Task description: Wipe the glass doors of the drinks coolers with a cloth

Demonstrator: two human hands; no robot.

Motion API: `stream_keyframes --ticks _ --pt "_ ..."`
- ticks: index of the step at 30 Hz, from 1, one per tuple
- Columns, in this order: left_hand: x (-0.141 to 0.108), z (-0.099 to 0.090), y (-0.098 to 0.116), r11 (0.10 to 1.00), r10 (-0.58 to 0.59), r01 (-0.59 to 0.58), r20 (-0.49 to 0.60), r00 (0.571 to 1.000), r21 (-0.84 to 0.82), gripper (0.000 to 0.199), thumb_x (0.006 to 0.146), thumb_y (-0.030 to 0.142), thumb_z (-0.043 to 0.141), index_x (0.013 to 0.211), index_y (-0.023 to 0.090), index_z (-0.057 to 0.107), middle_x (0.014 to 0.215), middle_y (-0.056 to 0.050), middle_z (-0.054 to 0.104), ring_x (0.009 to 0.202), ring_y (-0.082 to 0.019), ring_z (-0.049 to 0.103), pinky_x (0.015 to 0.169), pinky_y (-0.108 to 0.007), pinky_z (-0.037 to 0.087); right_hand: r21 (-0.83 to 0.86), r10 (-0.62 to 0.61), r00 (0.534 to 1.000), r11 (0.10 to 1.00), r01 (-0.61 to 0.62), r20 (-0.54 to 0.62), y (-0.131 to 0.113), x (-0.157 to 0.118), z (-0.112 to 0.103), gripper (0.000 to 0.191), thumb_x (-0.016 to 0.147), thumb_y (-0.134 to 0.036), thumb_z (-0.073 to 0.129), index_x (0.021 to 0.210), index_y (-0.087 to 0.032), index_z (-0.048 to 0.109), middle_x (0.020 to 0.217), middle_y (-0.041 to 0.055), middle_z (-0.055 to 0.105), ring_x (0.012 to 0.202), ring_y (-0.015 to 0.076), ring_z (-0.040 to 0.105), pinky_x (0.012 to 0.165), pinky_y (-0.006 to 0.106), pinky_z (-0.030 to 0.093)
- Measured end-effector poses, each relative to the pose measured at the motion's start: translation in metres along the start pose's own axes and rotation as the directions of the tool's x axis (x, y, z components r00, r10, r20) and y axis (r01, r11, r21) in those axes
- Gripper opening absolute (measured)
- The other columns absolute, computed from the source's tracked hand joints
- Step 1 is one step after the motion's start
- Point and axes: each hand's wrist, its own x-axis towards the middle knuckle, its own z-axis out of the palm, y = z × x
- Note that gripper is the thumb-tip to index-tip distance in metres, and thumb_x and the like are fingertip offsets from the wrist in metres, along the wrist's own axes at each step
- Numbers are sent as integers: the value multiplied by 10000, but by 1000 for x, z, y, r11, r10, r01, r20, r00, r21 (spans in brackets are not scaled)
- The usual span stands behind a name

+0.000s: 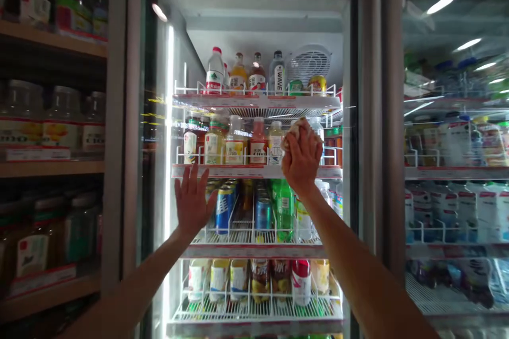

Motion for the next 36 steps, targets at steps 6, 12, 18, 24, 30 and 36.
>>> stream_keyframes --ticks 6,12,18,24,30,36 --pt "0 -2 0 1000 -15 15 18 1000 -23 610 871 381 469 1420 201 273 1505 -117 228 1409 -259 145 1135 -483 109 144 -367 890 929 340 272 -74 -61 -5 537 828 -239 471 1358 -264 388 1491 37 300 1415 275 126 1121 551 174" --pt "-1 -2 -1 999 -2 3 12 1000 -40 588 868 374 477 1400 179 320 1488 -134 268 1407 -261 152 1136 -477 106 159 -408 876 912 378 259 -53 -77 -18 489 830 -223 474 1316 -269 437 1478 30 333 1403 248 188 1125 526 175" --pt "-3 2 0 999 -29 29 12 1000 -37 582 876 398 451 1401 188 315 1485 -127 276 1406 -258 154 1132 -492 113 -6 10 1000 1000 -10 -26 -18 -73 -16 523 840 -220 447 1361 -236 407 1482 103 308 1364 309 279 1054 580 268" --pt "-2 -1 -1 998 -42 45 51 998 -55 574 881 412 437 1399 193 324 1492 -120 259 1406 -260 155 1135 -484 104 204 -338 896 936 288 288 -80 -128 -27 504 829 -209 466 1329 -271 442 1467 49 352 1401 265 199 1115 550 196" --pt "-18 -16 -29 994 110 -109 135 985 -13 549 891 374 436 1407 236 308 1490 -92 269 1403 -239 162 1145 -455 91 25 -32 999 999 31 44 -32 -92 -23 564 831 -188 460 1380 -271 366 1497 85 281 1372 293 272 1052 584 270" --pt "-30 -16 -38 997 79 -77 121 989 -20 545 887 367 437 1404 245 315 1486 -83 278 1400 -244 171 1148 -468 83 119 -272 935 961 251 227 -76 -113 -22 542 821 -194 474 1358 -204 400 1481 106 313 1397 307 192 1087 590 218"
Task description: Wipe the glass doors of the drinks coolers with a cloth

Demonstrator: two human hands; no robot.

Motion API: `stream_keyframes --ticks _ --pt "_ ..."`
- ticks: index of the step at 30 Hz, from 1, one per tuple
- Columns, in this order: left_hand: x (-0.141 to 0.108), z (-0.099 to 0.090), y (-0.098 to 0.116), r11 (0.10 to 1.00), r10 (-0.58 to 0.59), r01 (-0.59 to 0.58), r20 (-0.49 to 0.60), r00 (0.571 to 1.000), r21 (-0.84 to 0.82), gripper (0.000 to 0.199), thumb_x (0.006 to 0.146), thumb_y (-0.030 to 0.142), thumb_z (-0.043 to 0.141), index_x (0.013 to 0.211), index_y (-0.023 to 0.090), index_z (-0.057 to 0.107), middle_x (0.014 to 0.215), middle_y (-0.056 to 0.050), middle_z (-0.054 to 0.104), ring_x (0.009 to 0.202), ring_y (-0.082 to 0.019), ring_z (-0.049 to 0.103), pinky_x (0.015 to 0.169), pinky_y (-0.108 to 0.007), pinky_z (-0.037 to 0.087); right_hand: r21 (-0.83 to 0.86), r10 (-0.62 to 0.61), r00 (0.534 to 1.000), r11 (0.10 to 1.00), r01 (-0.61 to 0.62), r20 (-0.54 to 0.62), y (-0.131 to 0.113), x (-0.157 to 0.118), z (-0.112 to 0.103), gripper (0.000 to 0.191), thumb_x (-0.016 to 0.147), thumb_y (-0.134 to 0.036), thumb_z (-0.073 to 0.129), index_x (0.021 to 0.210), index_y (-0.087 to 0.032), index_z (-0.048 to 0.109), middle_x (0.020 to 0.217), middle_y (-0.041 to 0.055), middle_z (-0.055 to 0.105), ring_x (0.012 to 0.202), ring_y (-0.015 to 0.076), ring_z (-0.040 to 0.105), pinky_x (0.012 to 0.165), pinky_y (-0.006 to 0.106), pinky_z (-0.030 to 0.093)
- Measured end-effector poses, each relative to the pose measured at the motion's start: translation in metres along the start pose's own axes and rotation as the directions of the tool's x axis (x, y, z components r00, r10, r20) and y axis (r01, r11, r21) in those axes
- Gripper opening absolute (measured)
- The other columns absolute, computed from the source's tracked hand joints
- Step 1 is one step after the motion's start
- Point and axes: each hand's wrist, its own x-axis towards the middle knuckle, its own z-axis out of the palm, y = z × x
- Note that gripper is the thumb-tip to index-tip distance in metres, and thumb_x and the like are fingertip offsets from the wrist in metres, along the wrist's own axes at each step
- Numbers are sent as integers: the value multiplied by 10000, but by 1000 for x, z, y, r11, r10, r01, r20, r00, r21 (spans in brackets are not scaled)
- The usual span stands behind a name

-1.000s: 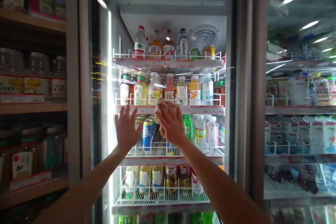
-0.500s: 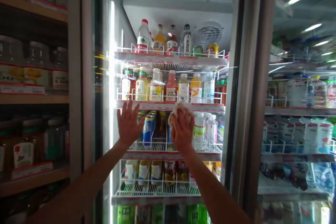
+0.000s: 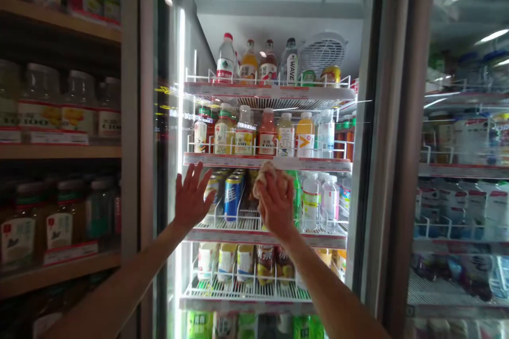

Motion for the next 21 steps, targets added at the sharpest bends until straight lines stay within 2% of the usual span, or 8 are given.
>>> stream_keyframes --ticks 2,4,7,11,13,15,18,21 --pt "0 1 1 1000 1 -1 1 1000 8 543 885 365 442 1400 238 324 1484 -84 285 1400 -240 173 1149 -461 85 78 -217 966 975 207 143 -21 -10 1 524 812 -217 490 1332 -224 435 1461 58 362 1403 286 179 1118 565 183" --pt "1 0 1 1000 8 -8 0 1000 22 544 886 364 442 1399 229 325 1484 -90 285 1402 -238 167 1149 -459 84 97 -287 941 957 273 181 -20 -13 0 516 809 -223 495 1322 -245 446 1450 34 384 1402 270 191 1127 549 181" --pt "1 0 1 1000 15 -15 -10 1000 26 543 888 361 438 1400 225 323 1483 -92 287 1403 -235 163 1150 -455 82 -22 -34 999 999 34 -13 20 2 -4 535 826 -200 476 1354 -250 401 1467 76 347 1373 278 269 1088 564 238" --pt "1 0 2 1000 3 -3 -12 1000 18 541 888 364 437 1399 225 325 1482 -90 291 1403 -233 165 1150 -453 84 -56 220 941 969 -242 -257 52 29 -3 549 838 -196 455 1377 -254 368 1489 96 296 1363 306 284 1046 594 273" --pt "1 0 2 1000 8 -8 -12 1000 24 532 892 366 426 1395 219 332 1480 -97 294 1404 -234 159 1147 -460 90 -38 173 967 982 -183 -185 32 28 1 538 829 -192 459 1361 -243 393 1488 85 300 1385 306 230 1064 595 252" --pt "1 -1 2 999 12 -12 -12 1000 32 521 896 367 418 1388 209 345 1475 -106 303 1405 -233 156 1144 -463 97 9 -10 999 1000 10 -31 -3 17 5 514 817 -195 472 1328 -243 434 1473 61 336 1398 287 196 1100 572 217" --pt "0 -1 2 999 10 -10 -5 1000 35 511 894 366 425 1375 204 368 1468 -110 320 1405 -230 159 1142 -457 101 116 -318 938 946 303 141 -40 3 9 467 810 -235 493 1276 -255 487 1445 18 390 1405 262 179 1141 535 163" --pt "0 -1 1 1000 6 -6 -5 1000 29 496 895 366 421 1365 212 383 1463 -100 335 1404 -222 166 1143 -447 105 85 -248 964 967 240 97 -30 13 10 477 822 -222 483 1298 -238 462 1453 39 377 1404 268 181 1132 551 160"
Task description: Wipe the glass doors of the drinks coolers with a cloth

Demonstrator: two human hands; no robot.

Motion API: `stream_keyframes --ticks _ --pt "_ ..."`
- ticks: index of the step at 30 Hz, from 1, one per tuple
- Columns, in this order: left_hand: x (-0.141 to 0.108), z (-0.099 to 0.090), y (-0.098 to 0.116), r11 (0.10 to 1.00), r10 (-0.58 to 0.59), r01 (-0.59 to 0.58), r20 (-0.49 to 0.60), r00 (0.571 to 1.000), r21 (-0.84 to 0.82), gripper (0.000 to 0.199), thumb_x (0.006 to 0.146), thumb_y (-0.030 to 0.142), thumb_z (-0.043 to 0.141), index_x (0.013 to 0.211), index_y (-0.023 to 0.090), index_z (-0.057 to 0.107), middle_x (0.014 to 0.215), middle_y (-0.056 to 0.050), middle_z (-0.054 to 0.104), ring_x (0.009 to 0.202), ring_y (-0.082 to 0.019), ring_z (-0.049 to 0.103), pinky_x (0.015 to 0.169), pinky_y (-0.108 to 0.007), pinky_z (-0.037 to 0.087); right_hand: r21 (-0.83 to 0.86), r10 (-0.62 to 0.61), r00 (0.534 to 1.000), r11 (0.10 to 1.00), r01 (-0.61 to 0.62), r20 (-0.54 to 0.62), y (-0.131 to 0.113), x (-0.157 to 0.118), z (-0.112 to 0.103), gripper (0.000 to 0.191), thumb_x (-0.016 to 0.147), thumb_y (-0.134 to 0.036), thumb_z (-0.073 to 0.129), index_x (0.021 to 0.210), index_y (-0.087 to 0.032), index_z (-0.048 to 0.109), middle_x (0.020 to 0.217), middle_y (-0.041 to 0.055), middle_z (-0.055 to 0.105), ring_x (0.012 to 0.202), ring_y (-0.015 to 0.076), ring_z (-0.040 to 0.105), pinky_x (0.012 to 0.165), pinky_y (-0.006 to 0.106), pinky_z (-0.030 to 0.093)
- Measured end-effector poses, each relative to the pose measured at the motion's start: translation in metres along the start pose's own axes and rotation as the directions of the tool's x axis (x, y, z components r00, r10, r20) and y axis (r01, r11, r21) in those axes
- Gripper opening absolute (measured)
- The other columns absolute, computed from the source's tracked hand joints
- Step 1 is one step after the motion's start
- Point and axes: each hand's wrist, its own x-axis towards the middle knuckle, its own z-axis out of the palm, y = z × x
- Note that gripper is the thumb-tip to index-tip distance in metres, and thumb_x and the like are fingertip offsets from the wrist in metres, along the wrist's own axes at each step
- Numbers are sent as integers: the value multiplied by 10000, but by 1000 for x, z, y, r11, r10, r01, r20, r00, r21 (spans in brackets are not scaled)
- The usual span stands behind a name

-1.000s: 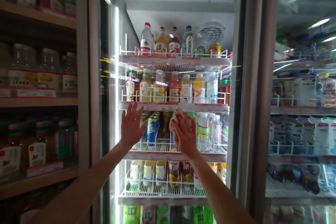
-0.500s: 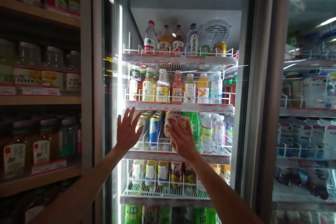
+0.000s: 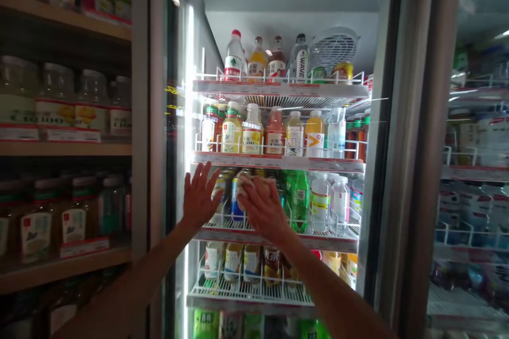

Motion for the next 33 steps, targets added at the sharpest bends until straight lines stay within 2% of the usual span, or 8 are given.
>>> stream_keyframes --ticks 5,10,13,16,19,27,30,33 --pt "0 1 1 1000 5 -6 -26 1000 -15 488 896 352 416 1361 207 390 1462 -97 337 1404 -220 169 1147 -437 95 -24 315 921 944 -328 -229 42 25 -4 566 830 -179 464 1381 -256 354 1507 50 264 1398 285 198 1105 575 199" --pt "0 0 0 1000 17 -17 -37 999 -4 486 899 343 411 1361 194 386 1455 -111 346 1403 -221 171 1141 -445 110 19 28 999 999 -28 23 2 -9 -2 527 824 -223 489 1345 -236 410 1487 44 312 1411 280 145 1133 559 144" --pt "0 0 0 1000 14 -14 -18 1000 -1 484 896 339 412 1357 195 392 1456 -106 347 1402 -227 174 1140 -452 115 37 -76 992 997 73 100 7 -31 -9 511 821 -228 499 1327 -245 433 1474 32 342 1408 279 158 1137 556 120" --pt "0 -1 0 1000 17 -17 -22 1000 9 479 895 336 412 1352 192 398 1456 -107 347 1404 -224 165 1142 -446 116 -53 173 981 983 -178 -89 55 -30 -21 547 830 -199 485 1364 -261 383 1502 49 278 1386 289 231 1109 563 189" --pt "1 -1 1 1000 29 -28 -36 999 13 476 894 329 420 1344 175 406 1448 -125 358 1405 -222 162 1143 -439 109 -106 340 894 917 -384 -293 93 -24 -30 558 838 -191 473 1378 -277 359 1514 59 242 1363 301 282 1067 576 253" --pt "1 0 1 1000 27 -27 -28 999 3 516 895 330 426 1387 207 337 1473 -108 315 1407 -224 156 1140 -456 114 12 53 997 998 -54 62 2 -90 -20 414 830 -196 466 1237 -240 524 1442 53 394 1399 275 196 1124 540 166" --pt "-6 2 10 1000 -18 17 -41 999 -26 546 895 304 425 1413 204 284 1489 -114 274 1409 -237 144 1139 -475 106 -14 98 994 995 -98 39 18 -85 -23 412 832 -202 468 1238 -241 523 1443 61 390 1391 277 218 1115 548 173" --pt "-20 4 22 995 -75 72 -46 996 -65 586 892 285 428 1435 194 226 1507 -119 220 1412 -247 125 1139 -480 109 -91 328 927 933 -348 -180 64 -57 -29 483 837 -206 469 1318 -238 440 1500 92 274 1380 292 243 1082 565 219"
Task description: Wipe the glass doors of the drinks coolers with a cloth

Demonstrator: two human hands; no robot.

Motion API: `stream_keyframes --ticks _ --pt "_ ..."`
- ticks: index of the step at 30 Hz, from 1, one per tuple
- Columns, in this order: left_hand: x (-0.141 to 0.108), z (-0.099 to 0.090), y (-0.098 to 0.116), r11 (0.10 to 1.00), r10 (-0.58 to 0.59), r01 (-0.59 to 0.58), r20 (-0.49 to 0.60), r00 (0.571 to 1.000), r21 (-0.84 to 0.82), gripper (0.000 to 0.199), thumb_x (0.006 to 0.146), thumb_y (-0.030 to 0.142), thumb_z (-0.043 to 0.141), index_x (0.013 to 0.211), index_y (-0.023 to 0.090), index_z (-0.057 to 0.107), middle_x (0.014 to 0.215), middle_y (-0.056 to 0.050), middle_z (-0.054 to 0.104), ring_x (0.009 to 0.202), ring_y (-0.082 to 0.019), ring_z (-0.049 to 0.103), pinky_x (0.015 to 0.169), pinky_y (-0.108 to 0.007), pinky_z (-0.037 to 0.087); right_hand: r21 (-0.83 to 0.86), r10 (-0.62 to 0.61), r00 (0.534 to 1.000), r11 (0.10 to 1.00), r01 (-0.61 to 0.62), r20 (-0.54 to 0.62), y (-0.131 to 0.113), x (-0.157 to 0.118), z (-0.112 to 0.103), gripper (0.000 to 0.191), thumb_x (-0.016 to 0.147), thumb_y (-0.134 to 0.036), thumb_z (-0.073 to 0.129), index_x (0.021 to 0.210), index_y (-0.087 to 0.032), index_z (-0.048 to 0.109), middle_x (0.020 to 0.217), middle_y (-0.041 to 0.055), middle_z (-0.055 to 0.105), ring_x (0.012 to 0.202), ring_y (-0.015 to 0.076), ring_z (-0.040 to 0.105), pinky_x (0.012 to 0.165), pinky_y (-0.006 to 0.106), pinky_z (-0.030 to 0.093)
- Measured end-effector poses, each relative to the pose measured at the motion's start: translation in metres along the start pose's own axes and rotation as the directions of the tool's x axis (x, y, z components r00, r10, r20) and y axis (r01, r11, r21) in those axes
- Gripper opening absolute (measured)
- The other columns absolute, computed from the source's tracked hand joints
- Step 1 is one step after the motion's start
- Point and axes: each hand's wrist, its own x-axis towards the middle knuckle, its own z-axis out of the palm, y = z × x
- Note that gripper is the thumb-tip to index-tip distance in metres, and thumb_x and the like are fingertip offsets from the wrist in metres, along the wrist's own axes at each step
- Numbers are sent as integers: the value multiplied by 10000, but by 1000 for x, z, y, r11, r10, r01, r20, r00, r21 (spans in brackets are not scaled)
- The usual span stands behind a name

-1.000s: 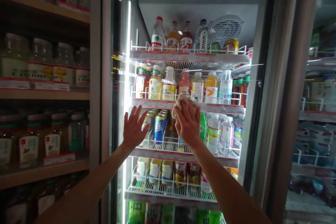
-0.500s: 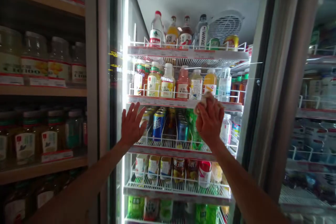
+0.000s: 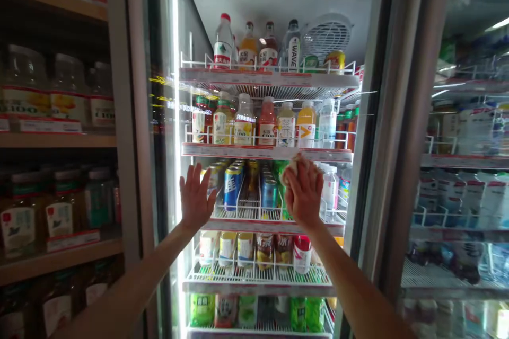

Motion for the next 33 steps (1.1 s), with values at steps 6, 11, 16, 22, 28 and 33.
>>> stream_keyframes --ticks 6,11,16,22,28,33 --pt "-16 2 4 1000 5 -5 2 1000 -19 598 888 281 430 1439 194 217 1507 -114 218 1411 -241 126 1143 -463 107 15 -39 997 999 38 67 -7 -28 -7 508 829 -191 474 1331 -249 423 1505 85 262 1394 313 194 1078 579 226" --pt "-16 2 2 1000 5 -5 7 1000 -9 596 888 287 429 1438 191 221 1502 -122 230 1408 -249 142 1138 -466 116 100 -240 937 970 221 253 -25 -92 -21 370 826 -188 484 1186 -231 558 1435 85 397 1383 296 234 1100 546 211" --pt "-17 2 0 1000 9 -9 3 1000 -11 595 888 295 429 1438 202 223 1508 -106 220 1410 -239 135 1146 -449 100 -86 41 998 995 -44 -40 41 -33 -13 449 833 -209 465 1282 -213 483 1476 126 313 1351 317 298 1056 576 260" --pt "-16 2 0 1000 14 -14 -9 1000 -21 618 883 299 447 1444 223 198 1513 -85 204 1408 -235 142 1150 -436 98 -141 81 997 987 -82 -15 50 -65 -27 559 835 -197 468 1381 -238 357 1505 123 247 1371 329 253 1048 583 278" --pt "-16 3 0 1000 11 -11 -14 1000 -17 625 878 290 452 1445 235 194 1508 -86 219 1403 -245 160 1146 -459 121 -130 32 999 991 -26 43 61 -92 -36 567 824 -187 498 1373 -242 370 1493 139 271 1357 337 286 1035 580 303" --pt "-17 2 2 999 1 -1 -6 1000 -36 631 878 296 457 1446 240 187 1512 -88 206 1404 -251 156 1144 -471 118 -140 187 964 967 -215 -187 91 -24 -23 551 849 -202 428 1394 -192 349 1479 168 280 1362 347 265 1025 611 284"
